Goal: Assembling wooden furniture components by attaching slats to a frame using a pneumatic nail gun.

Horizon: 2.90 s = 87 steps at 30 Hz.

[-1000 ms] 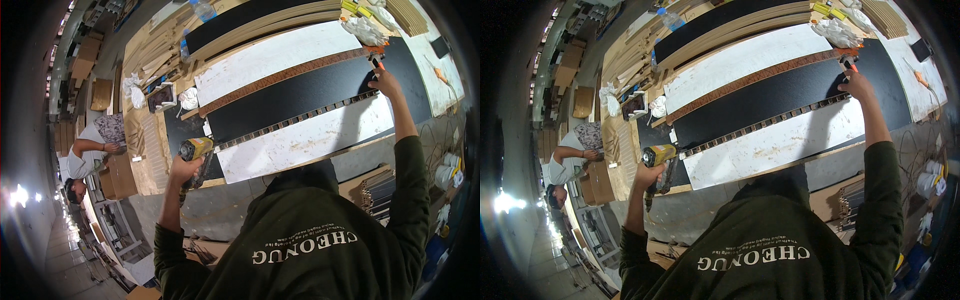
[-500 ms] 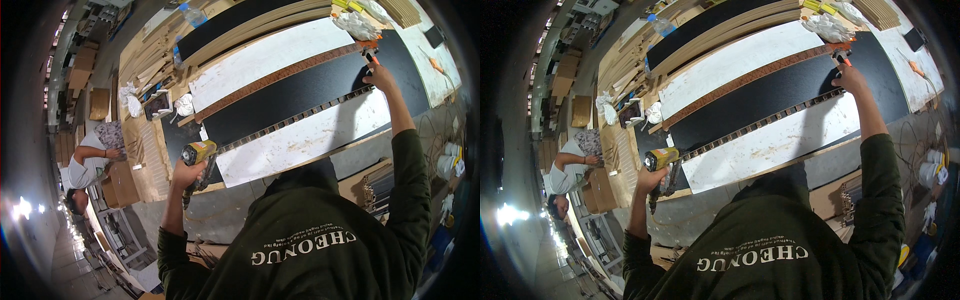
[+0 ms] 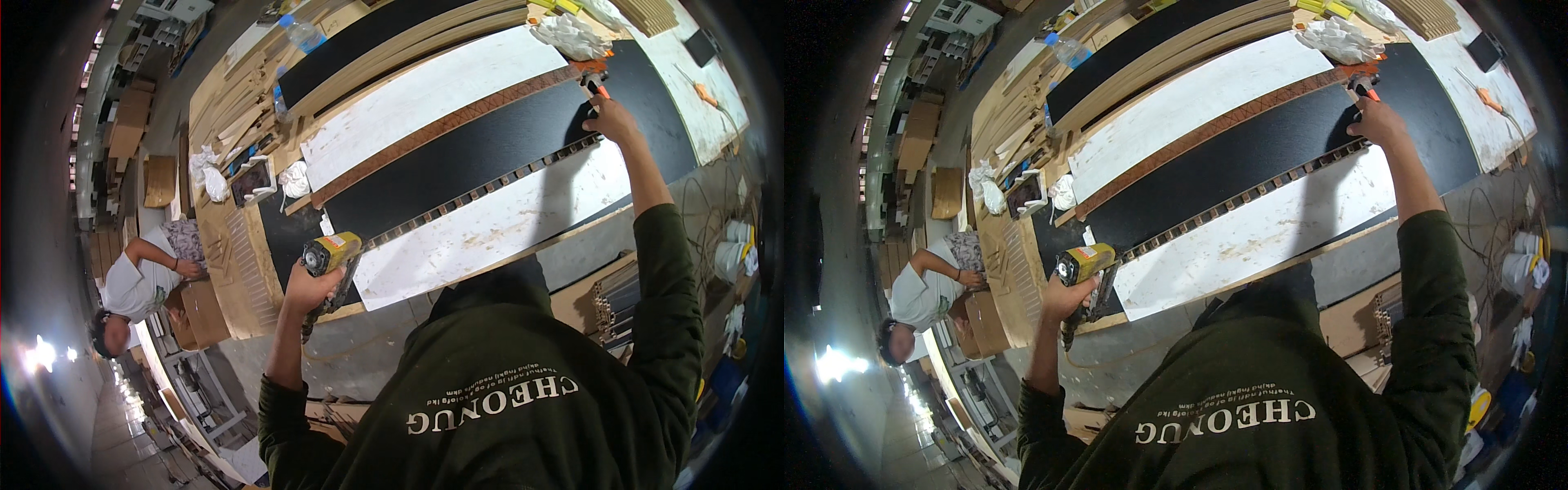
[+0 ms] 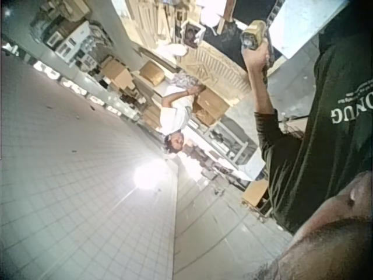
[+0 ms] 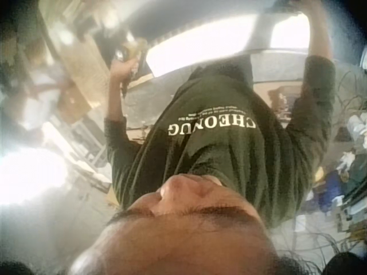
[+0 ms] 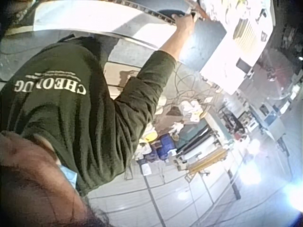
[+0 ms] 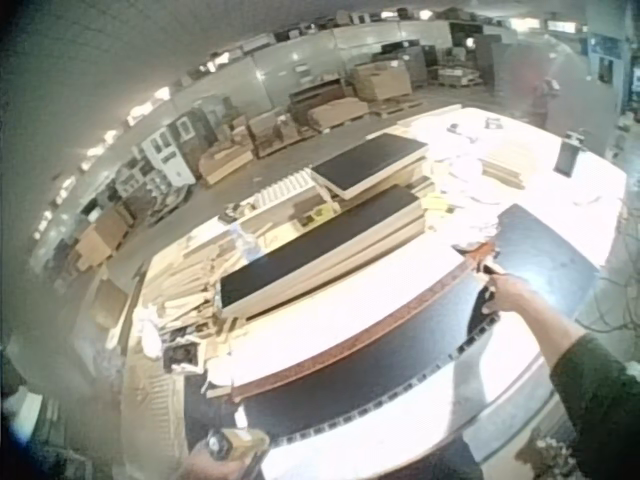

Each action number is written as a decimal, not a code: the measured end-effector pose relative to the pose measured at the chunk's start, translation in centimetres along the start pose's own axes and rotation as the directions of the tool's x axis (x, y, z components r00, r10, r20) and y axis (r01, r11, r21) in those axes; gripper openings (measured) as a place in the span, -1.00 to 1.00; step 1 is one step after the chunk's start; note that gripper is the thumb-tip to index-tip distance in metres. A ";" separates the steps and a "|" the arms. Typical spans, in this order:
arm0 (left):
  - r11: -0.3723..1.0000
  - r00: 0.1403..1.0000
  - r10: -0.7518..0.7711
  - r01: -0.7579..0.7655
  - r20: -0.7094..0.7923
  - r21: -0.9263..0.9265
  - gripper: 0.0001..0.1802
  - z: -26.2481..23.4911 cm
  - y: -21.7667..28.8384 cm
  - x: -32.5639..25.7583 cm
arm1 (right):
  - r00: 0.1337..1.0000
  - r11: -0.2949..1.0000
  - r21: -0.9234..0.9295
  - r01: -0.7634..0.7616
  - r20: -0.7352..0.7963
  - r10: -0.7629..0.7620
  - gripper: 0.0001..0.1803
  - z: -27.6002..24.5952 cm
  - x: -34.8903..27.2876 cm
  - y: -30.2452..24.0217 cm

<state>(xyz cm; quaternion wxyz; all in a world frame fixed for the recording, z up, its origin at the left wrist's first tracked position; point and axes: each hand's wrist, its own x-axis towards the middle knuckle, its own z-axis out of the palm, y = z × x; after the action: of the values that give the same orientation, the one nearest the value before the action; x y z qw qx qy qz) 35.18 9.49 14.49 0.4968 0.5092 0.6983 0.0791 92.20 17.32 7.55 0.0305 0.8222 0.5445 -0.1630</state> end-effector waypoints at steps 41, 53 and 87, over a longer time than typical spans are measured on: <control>0.916 0.992 0.087 -0.115 0.090 0.385 -0.75 3.4 5.7 2.0 | 0.997 0.999 -0.007 0.041 0.068 -0.040 -0.33 -0.2 0.5 0.3; 0.946 0.981 0.118 -0.158 0.152 0.283 -0.73 4.7 7.8 2.5 | 0.998 0.999 -0.013 0.032 0.057 -0.031 -0.32 0.1 0.9 0.2; 0.996 0.999 0.006 -0.010 0.051 0.084 -0.82 9.1 10.8 1.6 | 0.994 0.891 0.448 0.069 0.045 -0.100 -0.59 0.8 0.7 5.1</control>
<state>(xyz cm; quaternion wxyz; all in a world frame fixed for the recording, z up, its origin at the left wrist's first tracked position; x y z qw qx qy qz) 49.10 12.16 15.66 0.4919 0.5345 0.6862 0.0385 96.88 15.70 5.90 -0.1473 0.7769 0.5266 -0.3120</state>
